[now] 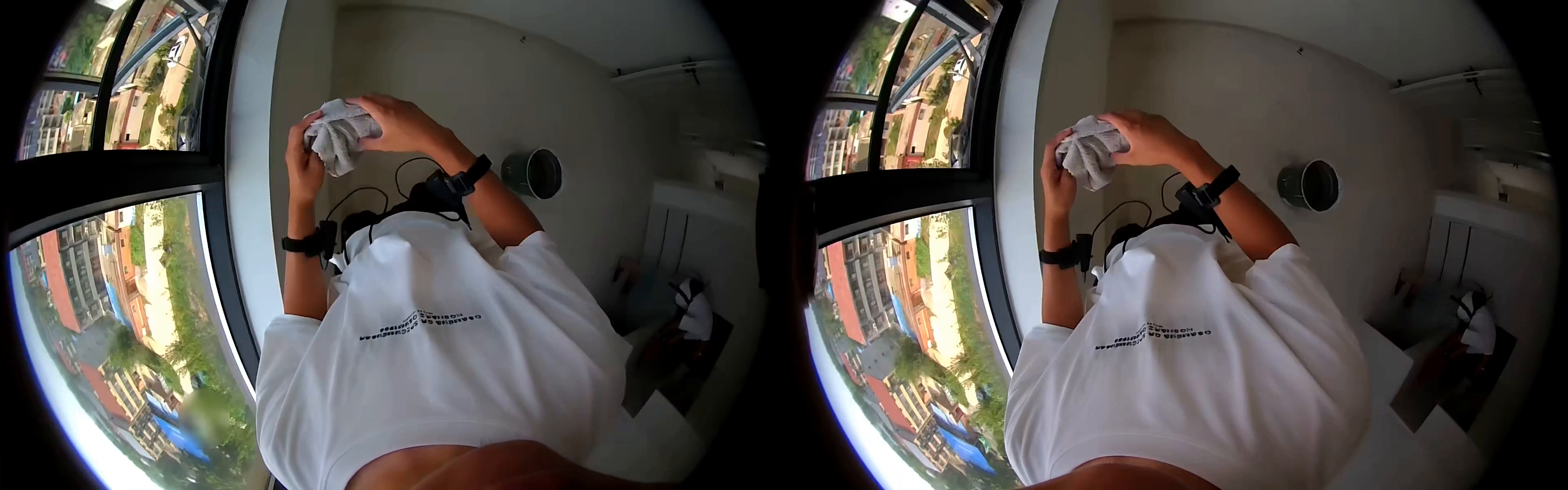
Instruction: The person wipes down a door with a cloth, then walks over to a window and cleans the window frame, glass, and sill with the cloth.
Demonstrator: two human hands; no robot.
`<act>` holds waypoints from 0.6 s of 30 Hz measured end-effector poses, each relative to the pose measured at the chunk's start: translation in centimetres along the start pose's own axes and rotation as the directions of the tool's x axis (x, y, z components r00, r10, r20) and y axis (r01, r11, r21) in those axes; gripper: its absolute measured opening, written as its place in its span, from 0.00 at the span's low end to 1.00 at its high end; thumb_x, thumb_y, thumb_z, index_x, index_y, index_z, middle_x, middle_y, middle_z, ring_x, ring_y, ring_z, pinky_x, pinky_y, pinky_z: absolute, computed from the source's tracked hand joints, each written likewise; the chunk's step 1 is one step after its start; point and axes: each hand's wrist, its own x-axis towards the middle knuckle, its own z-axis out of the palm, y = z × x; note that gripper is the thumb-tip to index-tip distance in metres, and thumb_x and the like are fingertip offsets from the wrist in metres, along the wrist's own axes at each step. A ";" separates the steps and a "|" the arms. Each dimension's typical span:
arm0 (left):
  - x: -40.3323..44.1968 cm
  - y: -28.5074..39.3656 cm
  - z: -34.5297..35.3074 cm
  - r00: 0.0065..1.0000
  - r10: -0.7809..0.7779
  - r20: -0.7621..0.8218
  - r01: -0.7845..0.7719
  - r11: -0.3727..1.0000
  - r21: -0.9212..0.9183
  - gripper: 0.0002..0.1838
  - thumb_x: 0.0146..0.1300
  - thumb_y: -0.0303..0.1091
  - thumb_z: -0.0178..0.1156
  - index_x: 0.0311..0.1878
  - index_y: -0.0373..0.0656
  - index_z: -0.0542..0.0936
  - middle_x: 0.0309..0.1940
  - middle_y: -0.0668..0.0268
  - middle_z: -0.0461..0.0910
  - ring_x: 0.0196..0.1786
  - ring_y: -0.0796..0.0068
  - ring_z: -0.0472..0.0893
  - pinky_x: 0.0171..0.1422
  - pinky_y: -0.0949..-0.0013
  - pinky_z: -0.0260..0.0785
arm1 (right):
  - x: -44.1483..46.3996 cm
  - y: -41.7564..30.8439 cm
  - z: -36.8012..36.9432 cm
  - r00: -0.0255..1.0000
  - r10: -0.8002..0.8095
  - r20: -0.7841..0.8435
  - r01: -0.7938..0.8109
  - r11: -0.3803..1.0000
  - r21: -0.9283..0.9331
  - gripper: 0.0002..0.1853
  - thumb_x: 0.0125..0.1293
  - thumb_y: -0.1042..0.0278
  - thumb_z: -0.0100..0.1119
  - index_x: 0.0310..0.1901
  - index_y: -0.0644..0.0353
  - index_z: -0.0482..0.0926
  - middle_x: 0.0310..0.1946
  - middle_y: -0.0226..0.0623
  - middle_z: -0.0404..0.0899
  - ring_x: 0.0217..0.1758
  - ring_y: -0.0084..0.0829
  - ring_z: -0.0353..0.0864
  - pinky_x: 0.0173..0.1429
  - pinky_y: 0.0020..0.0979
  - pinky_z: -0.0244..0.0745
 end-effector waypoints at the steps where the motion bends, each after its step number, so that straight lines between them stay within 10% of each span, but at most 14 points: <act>1: 1.2 -0.2 0.0 0.993 0.017 0.114 -0.027 0.995 0.094 0.31 0.54 0.10 0.49 0.61 0.43 0.80 0.56 0.54 0.79 0.57 0.51 0.77 0.65 0.59 0.70 | 0.0 1.8 0.1 0.997 0.075 0.004 -0.075 0.995 -0.072 0.33 0.54 0.62 0.74 0.61 0.57 0.74 0.52 0.42 0.82 0.52 0.43 0.84 0.54 0.42 0.80; 4: 3.3 2.1 3.7 0.875 0.093 0.475 -0.272 0.906 0.325 0.34 0.58 0.09 0.49 0.66 0.49 0.78 0.62 0.55 0.78 0.62 0.54 0.76 0.69 0.60 0.69 | -4.2 4.8 -4.3 0.947 0.319 -0.036 -0.319 0.923 -0.217 0.25 0.52 0.63 0.75 0.51 0.55 0.77 0.39 0.40 0.85 0.43 0.44 0.86 0.46 0.42 0.81; 12: 9.4 -0.7 10.3 0.780 0.226 0.583 -0.342 0.935 0.096 0.34 0.57 0.09 0.51 0.65 0.51 0.79 0.68 0.49 0.72 0.63 0.45 0.76 0.63 0.53 0.72 | -8.3 5.9 -6.5 0.811 0.412 -0.415 -0.545 0.790 -0.282 0.11 0.51 0.66 0.74 0.33 0.60 0.83 0.30 0.43 0.84 0.37 0.47 0.86 0.41 0.43 0.79; 18: 16.6 -2.3 15.7 0.839 0.085 0.537 -0.176 0.977 0.120 0.27 0.64 0.12 0.47 0.64 0.46 0.76 0.58 0.46 0.80 0.55 0.50 0.82 0.57 0.59 0.74 | -12.2 11.1 -11.6 0.373 0.686 -0.625 -0.656 0.671 0.345 0.12 0.58 0.64 0.66 0.30 0.68 0.82 0.23 0.49 0.81 0.25 0.43 0.81 0.34 0.41 0.74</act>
